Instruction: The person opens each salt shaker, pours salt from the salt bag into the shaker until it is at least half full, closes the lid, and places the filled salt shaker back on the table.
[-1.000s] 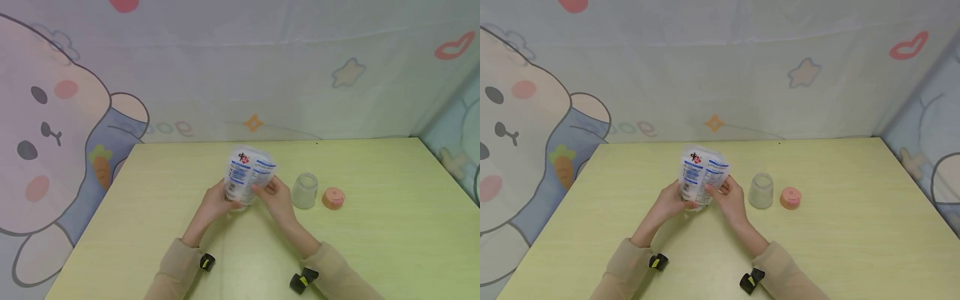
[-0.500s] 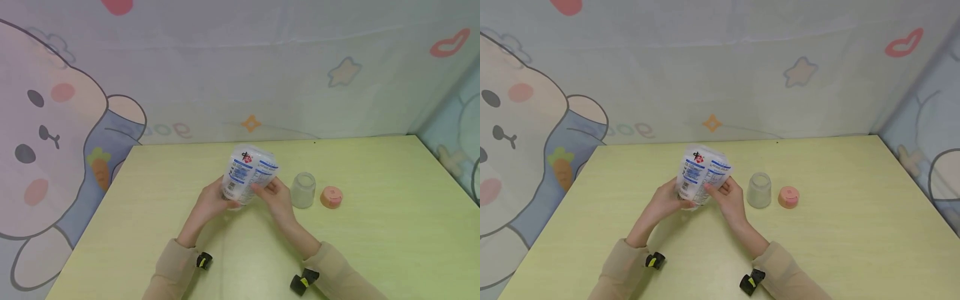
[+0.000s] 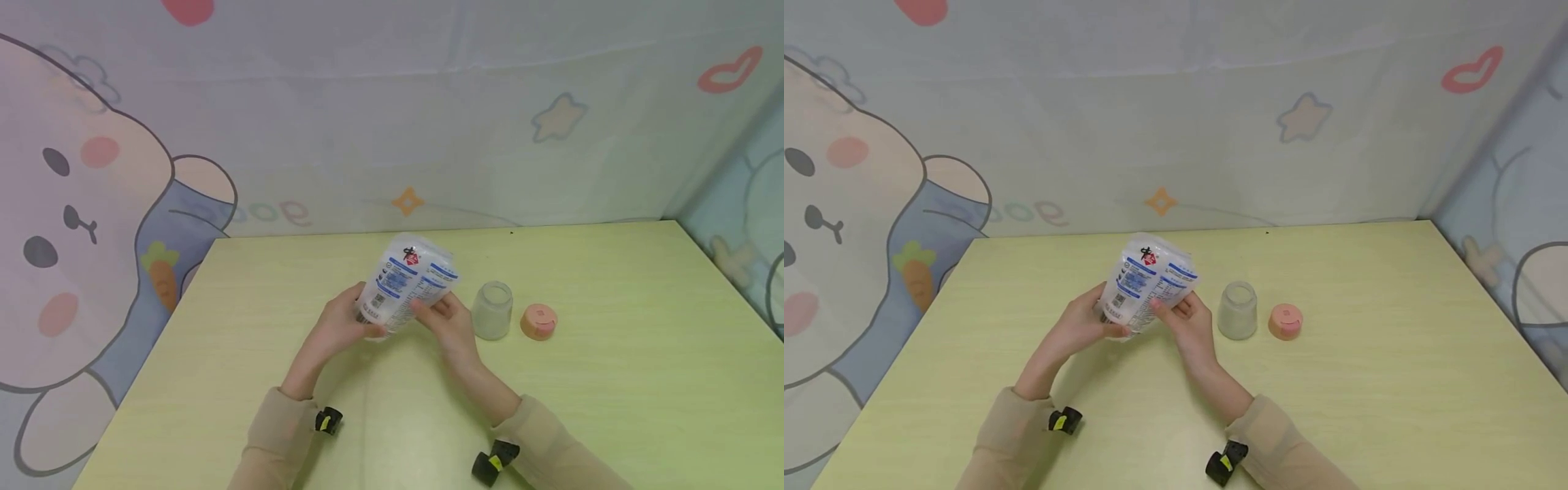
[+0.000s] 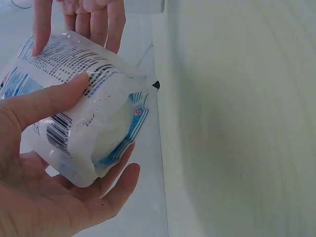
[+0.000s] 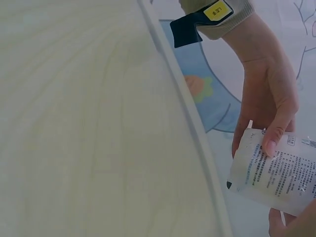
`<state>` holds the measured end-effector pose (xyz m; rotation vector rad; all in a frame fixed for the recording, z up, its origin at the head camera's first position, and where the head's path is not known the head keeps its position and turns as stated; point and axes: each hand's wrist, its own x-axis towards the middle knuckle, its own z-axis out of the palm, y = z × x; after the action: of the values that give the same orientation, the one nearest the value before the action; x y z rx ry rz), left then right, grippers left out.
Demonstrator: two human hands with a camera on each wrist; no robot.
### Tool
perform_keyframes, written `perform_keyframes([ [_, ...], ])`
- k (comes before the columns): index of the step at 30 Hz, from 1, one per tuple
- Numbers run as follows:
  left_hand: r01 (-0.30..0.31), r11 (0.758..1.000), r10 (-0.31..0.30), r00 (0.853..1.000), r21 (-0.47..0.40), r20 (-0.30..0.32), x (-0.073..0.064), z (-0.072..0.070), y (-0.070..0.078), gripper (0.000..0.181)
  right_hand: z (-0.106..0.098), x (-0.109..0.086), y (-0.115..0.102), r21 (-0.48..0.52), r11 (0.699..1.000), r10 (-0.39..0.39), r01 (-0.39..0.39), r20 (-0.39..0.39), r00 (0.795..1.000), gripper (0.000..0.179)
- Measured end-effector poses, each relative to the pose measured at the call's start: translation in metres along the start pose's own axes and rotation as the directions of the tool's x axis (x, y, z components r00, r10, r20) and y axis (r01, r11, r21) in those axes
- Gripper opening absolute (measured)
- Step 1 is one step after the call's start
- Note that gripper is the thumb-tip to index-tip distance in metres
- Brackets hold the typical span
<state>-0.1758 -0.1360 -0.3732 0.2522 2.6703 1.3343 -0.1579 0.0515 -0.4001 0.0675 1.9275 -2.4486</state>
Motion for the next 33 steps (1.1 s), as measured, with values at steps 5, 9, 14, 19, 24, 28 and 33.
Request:
perform_keyframes([
  [5,-0.006,1.0,0.006,1.0,-0.002,0.011,0.0,-0.003,0.002,0.057,-0.001,0.0,0.001,0.072,0.997,0.008,-0.009,0.015,1.0,0.042],
  [9,-0.01,1.0,0.01,1.0,-0.014,0.027,0.001,-0.004,0.005,0.056,-0.002,0.0,0.001,0.089,0.996,0.014,-0.016,0.022,1.0,0.044],
  [14,-0.012,1.0,0.013,0.999,-0.02,0.035,0.002,-0.005,0.005,0.055,-0.003,0.001,0.0,0.126,0.991,0.035,-0.037,0.021,0.999,0.043],
  [19,-0.015,0.999,0.016,0.999,-0.033,0.04,0.003,-0.005,0.005,0.054,-0.002,0.0,-0.002,0.189,0.981,0.035,-0.038,0.021,0.999,0.041],
  [24,-0.014,0.999,0.016,0.999,-0.042,0.041,0.004,-0.006,0.009,0.056,-0.002,0.001,-0.002,0.254,0.967,0.021,-0.027,0.028,0.999,0.039],
  [28,-0.024,0.999,0.025,0.999,-0.029,0.034,0.006,-0.007,0.012,0.057,-0.003,0.001,-0.001,0.306,0.951,0.025,-0.031,0.024,0.999,0.035],
  [33,-0.035,0.999,0.036,0.999,-0.038,0.031,0.007,-0.007,0.015,0.056,-0.004,0.001,0.0,0.345,0.939,0.014,-0.021,0.023,1.0,0.032],
])
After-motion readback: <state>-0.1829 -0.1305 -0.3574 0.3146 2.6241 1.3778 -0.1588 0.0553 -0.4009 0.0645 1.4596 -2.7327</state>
